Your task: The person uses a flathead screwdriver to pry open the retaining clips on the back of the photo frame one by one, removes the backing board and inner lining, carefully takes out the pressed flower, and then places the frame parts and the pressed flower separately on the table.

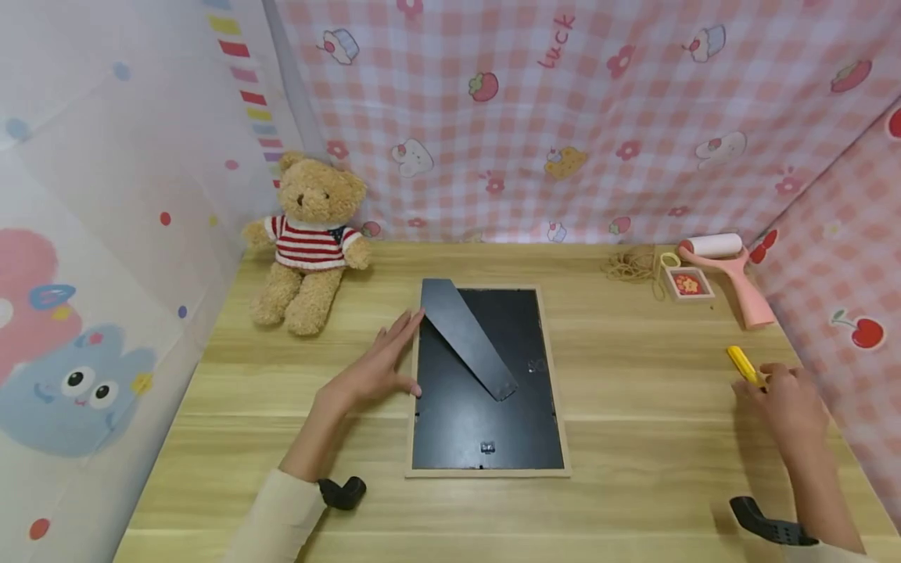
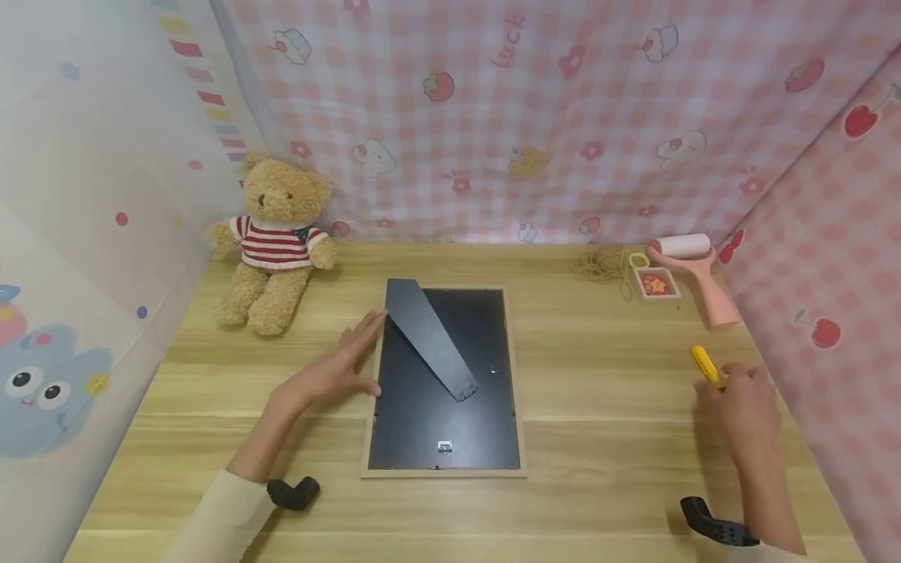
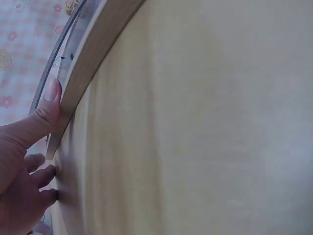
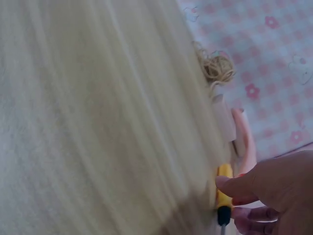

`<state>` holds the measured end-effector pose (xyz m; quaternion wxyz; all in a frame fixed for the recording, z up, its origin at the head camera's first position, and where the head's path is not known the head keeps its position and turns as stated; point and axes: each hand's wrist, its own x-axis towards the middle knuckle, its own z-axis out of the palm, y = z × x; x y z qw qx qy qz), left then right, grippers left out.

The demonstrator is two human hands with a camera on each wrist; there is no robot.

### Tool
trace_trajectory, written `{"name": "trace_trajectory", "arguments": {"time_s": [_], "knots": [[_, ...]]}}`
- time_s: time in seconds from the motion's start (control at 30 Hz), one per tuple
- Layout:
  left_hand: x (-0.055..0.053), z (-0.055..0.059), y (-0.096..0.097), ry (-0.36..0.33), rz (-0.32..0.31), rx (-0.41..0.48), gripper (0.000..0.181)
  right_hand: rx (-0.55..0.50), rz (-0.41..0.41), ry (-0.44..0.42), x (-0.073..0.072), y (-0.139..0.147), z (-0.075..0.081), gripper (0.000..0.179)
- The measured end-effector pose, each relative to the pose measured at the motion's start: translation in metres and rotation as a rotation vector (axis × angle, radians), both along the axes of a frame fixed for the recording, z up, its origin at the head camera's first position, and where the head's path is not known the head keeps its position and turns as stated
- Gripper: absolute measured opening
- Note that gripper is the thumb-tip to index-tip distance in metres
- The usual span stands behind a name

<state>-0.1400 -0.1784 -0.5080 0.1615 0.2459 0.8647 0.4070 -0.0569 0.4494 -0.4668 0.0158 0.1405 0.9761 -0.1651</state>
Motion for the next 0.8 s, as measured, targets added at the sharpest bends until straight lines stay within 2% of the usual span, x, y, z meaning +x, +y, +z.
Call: {"name": "trace_trajectory", "arguments": {"time_s": [0.17,0.27,0.47,0.63,0.7,0.73,0.8], "knots": [[-0.016,-0.003,0.000,0.053,-0.045,0.042,0.132,-0.020,0.004,-0.021,0.000,0.006,-0.008,0.044],[-0.017,0.003,0.002,0.082,-0.031,0.034,0.129,-0.022,0.014,-0.007,-0.003,0.008,-0.011,0.042],[-0.010,0.008,0.000,0.112,-0.012,0.030,0.127,0.002,0.057,0.077,-0.009,0.002,-0.014,0.034],[-0.016,-0.002,-0.004,0.128,-0.049,0.066,0.123,0.004,0.058,0.223,-0.009,-0.010,-0.005,0.031],[-0.020,-0.005,-0.004,0.120,-0.064,0.066,0.122,-0.058,0.053,0.291,-0.010,-0.018,0.000,0.032],[-0.021,-0.004,-0.005,0.116,-0.071,0.058,0.122,-0.124,0.046,0.303,-0.010,-0.023,0.003,0.034],[-0.023,-0.001,-0.004,0.096,-0.074,0.042,0.123,-0.324,0.019,0.298,-0.011,-0.035,0.011,0.037]]}}
